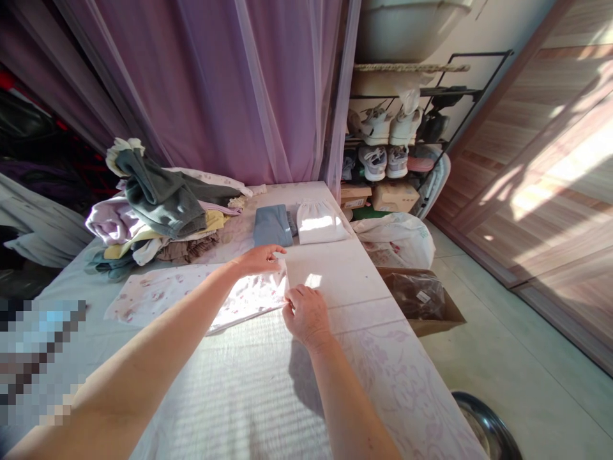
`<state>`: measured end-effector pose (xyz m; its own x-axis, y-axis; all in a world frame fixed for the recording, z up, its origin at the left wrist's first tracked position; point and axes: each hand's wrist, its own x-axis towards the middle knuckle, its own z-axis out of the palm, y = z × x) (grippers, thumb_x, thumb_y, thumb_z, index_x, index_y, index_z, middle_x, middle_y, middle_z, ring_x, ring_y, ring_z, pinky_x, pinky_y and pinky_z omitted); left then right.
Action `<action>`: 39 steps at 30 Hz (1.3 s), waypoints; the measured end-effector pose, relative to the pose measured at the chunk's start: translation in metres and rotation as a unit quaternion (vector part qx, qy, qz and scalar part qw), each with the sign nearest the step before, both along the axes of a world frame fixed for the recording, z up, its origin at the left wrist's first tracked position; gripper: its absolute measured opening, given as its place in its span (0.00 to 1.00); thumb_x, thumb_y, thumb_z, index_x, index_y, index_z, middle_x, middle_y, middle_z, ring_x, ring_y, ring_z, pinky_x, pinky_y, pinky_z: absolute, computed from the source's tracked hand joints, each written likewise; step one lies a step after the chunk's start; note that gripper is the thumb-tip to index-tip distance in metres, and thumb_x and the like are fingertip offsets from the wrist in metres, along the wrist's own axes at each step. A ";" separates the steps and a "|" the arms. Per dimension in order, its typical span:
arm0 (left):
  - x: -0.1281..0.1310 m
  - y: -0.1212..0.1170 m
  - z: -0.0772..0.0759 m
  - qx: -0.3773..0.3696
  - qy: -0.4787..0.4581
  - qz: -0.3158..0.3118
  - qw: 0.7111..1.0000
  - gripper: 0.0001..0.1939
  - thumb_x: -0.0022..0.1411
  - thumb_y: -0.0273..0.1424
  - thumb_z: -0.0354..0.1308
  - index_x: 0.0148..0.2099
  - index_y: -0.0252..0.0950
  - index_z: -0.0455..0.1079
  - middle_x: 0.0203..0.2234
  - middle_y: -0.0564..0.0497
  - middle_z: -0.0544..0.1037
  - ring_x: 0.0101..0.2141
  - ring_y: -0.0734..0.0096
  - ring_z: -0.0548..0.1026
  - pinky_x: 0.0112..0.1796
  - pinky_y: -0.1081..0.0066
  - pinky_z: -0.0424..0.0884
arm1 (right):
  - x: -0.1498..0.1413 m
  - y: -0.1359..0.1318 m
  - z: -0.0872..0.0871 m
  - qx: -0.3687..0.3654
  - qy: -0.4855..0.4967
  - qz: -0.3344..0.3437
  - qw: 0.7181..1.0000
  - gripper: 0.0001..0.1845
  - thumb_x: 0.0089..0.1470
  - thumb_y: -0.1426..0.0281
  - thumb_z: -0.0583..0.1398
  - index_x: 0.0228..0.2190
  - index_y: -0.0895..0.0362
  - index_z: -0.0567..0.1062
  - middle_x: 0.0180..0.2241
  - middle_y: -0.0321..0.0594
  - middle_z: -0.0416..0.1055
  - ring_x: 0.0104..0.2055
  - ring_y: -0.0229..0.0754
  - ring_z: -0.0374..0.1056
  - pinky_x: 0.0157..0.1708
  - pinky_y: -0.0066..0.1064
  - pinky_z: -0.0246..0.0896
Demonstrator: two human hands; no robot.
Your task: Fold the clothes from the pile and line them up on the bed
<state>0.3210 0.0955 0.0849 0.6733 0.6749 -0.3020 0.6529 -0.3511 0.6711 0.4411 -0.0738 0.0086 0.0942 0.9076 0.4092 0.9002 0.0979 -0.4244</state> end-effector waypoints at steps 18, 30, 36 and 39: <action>0.008 0.004 -0.017 0.040 -0.035 0.037 0.998 0.19 0.52 0.29 0.60 0.48 0.40 0.77 0.35 0.54 0.81 0.35 0.70 0.77 0.39 0.74 0.71 | -0.001 0.000 0.004 -0.033 0.004 -0.001 0.999 0.08 0.47 0.78 0.57 0.27 0.55 0.73 0.28 0.37 0.71 0.31 0.39 0.63 0.35 0.31 0.51; -0.001 -0.001 -0.029 0.013 -0.044 0.058 0.997 0.19 0.54 0.28 0.56 0.49 0.39 0.75 0.41 0.53 0.81 0.34 0.74 0.77 0.31 0.80 0.71 | -0.001 -0.001 0.005 -0.024 0.008 -0.003 1.000 0.10 0.44 0.80 0.56 0.26 0.54 0.74 0.29 0.37 0.73 0.31 0.39 0.64 0.35 0.31 0.52; -0.004 -0.008 -0.020 0.026 -0.003 0.069 0.997 0.16 0.56 0.39 0.58 0.45 0.39 0.73 0.35 0.54 0.78 0.21 0.79 0.70 0.20 0.79 0.65 | -0.001 -0.001 0.007 -0.032 -0.003 0.005 0.999 0.10 0.46 0.80 0.57 0.26 0.55 0.75 0.29 0.38 0.72 0.31 0.39 0.63 0.35 0.32 0.50; -0.003 -0.010 -0.016 0.046 0.011 0.077 0.996 0.14 0.57 0.41 0.58 0.42 0.39 0.73 0.34 0.55 0.78 0.21 0.79 0.70 0.19 0.79 0.64 | -0.001 -0.001 0.008 -0.031 -0.012 0.008 0.999 0.10 0.46 0.80 0.57 0.26 0.55 0.75 0.29 0.38 0.72 0.31 0.40 0.62 0.35 0.32 0.50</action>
<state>0.3178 0.0851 0.0685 0.5542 0.7946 -0.2481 0.7177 -0.3051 0.6260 0.4397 -0.0753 0.0162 0.0695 0.9326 0.3543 0.9085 0.0875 -0.4086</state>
